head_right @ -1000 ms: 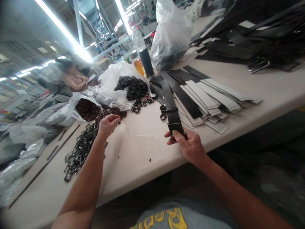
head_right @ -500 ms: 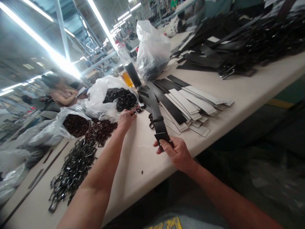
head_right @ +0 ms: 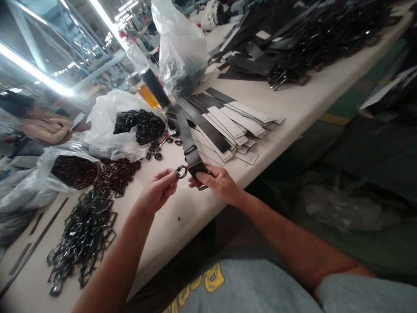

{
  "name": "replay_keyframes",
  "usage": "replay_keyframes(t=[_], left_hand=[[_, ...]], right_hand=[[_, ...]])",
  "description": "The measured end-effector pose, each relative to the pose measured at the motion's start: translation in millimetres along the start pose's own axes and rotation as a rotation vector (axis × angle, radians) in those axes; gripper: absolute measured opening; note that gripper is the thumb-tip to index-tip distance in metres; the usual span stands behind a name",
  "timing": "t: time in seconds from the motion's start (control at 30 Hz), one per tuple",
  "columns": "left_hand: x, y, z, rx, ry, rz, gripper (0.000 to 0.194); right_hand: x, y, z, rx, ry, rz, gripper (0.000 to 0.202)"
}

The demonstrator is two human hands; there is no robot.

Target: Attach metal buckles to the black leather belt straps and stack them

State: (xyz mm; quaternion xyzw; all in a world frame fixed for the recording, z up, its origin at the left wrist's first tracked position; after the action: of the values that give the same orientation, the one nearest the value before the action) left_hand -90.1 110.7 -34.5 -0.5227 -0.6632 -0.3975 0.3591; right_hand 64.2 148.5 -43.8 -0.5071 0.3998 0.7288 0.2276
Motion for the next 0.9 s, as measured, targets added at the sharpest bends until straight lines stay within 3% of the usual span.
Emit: replay_keyframes(t=[0.17,0.33,0.43,0.6,0.73,0.9], left_hand=[[-24.5,19.5,-3.9,-0.061,-0.063,-0.123,0.039],[-21.0,24.5,-5.6,-0.083,-0.036,-0.095,0.041],[-13.3,24.1,-5.3,-0.041,0.049,0.084,0.040],[8.5,18.1,-8.4,0.158,0.319,0.350,0.027],[33.0,32.4,-26.5,0.217,0.573,0.801,0.009],[42.6,44.1,-39.0,0.294,0.570,1.250,0.011]], right_hand=[[-2.6,1.2,1.5,-0.053,-0.012,0.031,0.043],[-7.7,3.8,1.9,-0.078,-0.015,-0.056,0.045],[-10.5,4.2,1.1,-0.078,-0.029,-0.072,0.042],[-8.0,4.8,1.4,-0.087,-0.048,0.004,0.037],[-6.0,2.2,1.9,-0.085,-0.046,-0.032,0.039],[-10.6,5.9,2.7,-0.164,-0.156,-0.181,0.045]])
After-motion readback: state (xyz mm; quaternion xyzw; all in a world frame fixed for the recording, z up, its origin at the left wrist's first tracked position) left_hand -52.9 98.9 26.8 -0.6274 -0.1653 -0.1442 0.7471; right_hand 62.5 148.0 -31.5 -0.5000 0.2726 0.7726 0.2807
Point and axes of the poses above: each hand's wrist, its own z-axis towards the middle knuckle, its own y-axis out of the palm, x = y × z, the point moved 9 cm from there along z, towards the middle knuckle, and after that the axes turned 6 degrees about -y, right-handed, at the moved point
